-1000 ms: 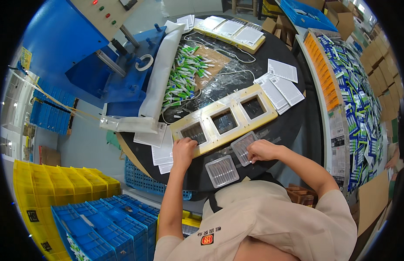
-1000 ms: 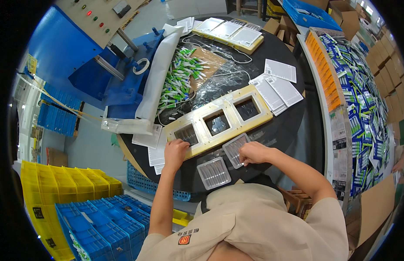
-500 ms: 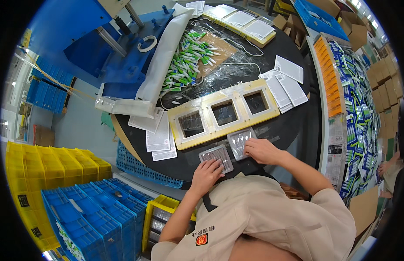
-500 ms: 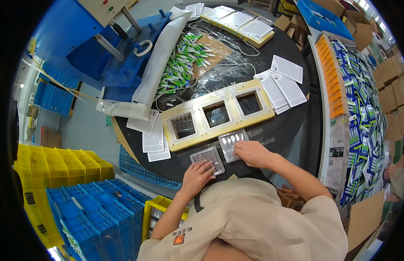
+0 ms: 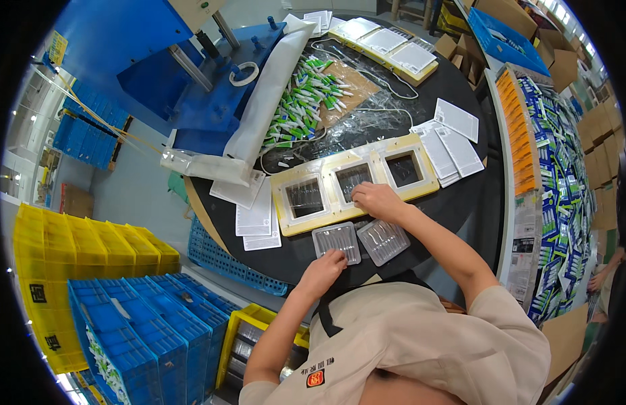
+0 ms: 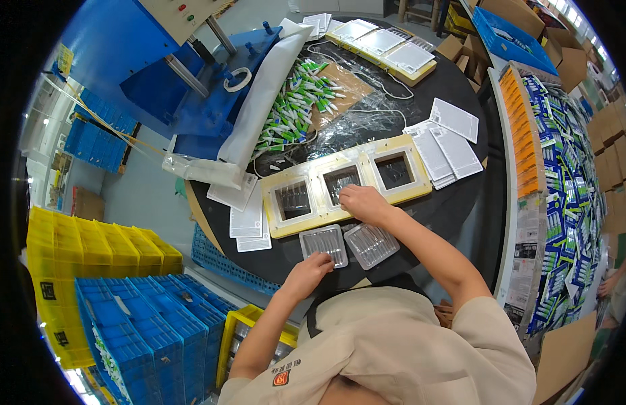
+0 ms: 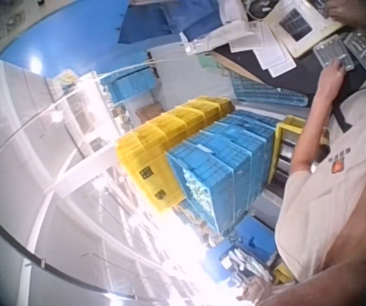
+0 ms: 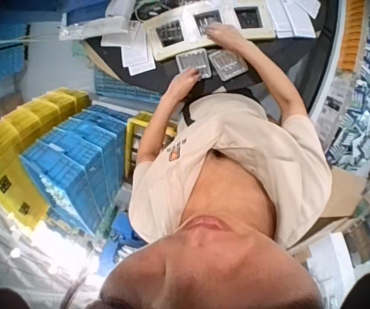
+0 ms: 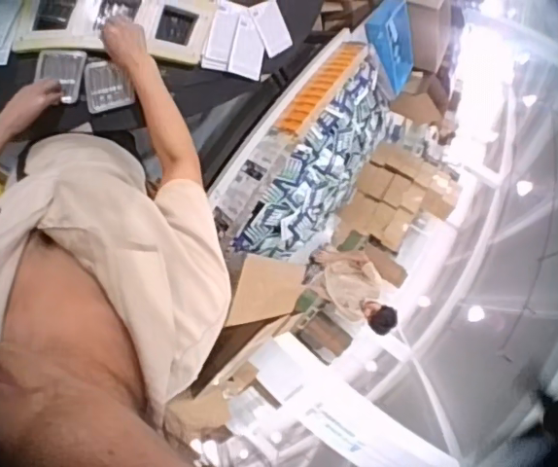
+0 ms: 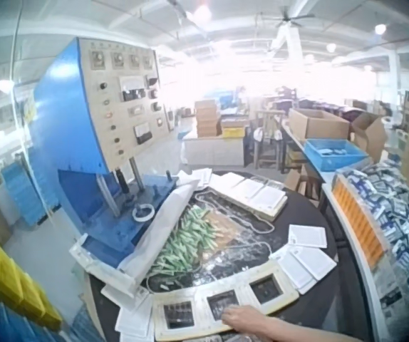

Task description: The person assembles small green and white cylindrical components into a multi-slot wooden jig. They place the components into the jig, cover them with white paper sheets, and then remove the sheets to reveal the arranged components. The process is repeated multiple times.

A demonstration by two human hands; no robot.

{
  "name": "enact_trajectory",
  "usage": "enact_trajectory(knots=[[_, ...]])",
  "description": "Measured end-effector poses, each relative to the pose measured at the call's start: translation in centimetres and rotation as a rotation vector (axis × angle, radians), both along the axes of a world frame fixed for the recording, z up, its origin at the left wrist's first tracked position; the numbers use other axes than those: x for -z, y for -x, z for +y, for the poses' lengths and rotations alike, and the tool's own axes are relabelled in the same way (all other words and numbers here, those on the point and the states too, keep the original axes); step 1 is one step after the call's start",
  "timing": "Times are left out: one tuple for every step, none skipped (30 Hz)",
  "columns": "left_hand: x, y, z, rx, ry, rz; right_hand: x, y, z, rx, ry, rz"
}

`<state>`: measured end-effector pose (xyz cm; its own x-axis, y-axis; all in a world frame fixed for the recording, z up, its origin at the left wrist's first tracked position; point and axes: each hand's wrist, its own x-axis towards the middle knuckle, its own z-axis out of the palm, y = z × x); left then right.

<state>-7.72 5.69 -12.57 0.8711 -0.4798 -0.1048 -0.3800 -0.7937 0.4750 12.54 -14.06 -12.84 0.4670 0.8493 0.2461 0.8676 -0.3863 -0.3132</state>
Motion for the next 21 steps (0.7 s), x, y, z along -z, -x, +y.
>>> enact_trajectory(knots=[[-0.1,-0.1,0.1,0.008,0.007,0.005,0.5,-0.6,0.3,-0.015,0.023,0.055],[-0.1,-0.1,0.2,0.016,0.016,0.019,0.6,-0.6,0.1,-0.026,0.118,0.151],[-0.1,-0.2,0.2,0.017,0.006,0.009,0.2,-0.6,-0.5,-0.01,-0.016,0.169],[-0.1,-0.2,0.1,0.02,-0.002,0.001,-0.4,-0.2,-1.3,0.034,-0.15,0.165],[-0.1,-0.1,0.0,0.021,-0.026,0.005,-1.4,0.2,-2.3,0.089,-0.245,0.181],[-0.1,-0.1,-0.1,0.015,-0.029,-0.008,-2.4,0.5,-3.2,0.148,-0.333,0.199],[0.0,-0.1,-0.2,0.006,-0.046,-0.006,-3.5,1.7,-4.7,0.103,-0.239,0.259],[0.0,0.0,-0.3,0.002,-0.05,-0.021,-4.2,3.0,-6.0,-0.025,-0.029,0.368],[0.1,-0.1,-0.3,-0.017,-0.047,-0.005,-4.5,4.3,-7.0,-0.164,0.159,0.467],[0.2,-0.1,-0.3,-0.03,-0.031,-0.01,-4.3,5.6,-7.6,-0.261,0.288,0.443],[0.3,-0.3,-0.3,-0.041,-0.016,-0.016,-3.8,6.5,-8.0,-0.281,0.294,0.365],[0.3,-0.3,-0.3,-0.064,-0.006,-0.016,-3.0,7.3,-8.3,-0.319,0.371,0.317],[0.3,-0.4,-0.3,-0.089,0.007,-0.017,-2.2,7.6,-8.5,-0.312,0.303,0.278],[0.1,-0.5,-0.3,-0.121,0.008,-0.005,-1.3,7.9,-8.5,-0.311,0.282,0.253],[-0.1,-0.6,-0.3,-0.154,0.076,-0.097,-0.6,8.0,-8.6,-0.309,0.259,0.228],[-0.6,-0.5,-0.4,-0.192,0.124,-0.07,-0.1,7.9,-8.8,-0.316,0.235,0.258],[-1.3,-0.6,-0.5,-0.234,0.158,-0.043,0.2,7.7,-8.9,-0.321,0.208,0.283],[-2.1,-0.7,-0.6,-0.274,0.189,-0.005,0.3,7.5,-9.1,-0.308,0.187,0.303],[-3.1,-1.0,-0.8,-0.349,0.286,0.007,0.2,7.3,-9.2,-0.313,0.192,0.364],[-4.1,-1.3,-1.1,-0.433,0.375,-0.014,-0.1,7.1,-9.4,-0.324,0.166,0.392],[-5.1,-2.1,-1.5,-0.509,0.468,-0.04,-0.4,7.1,-9.5,-0.316,0.151,0.413]])
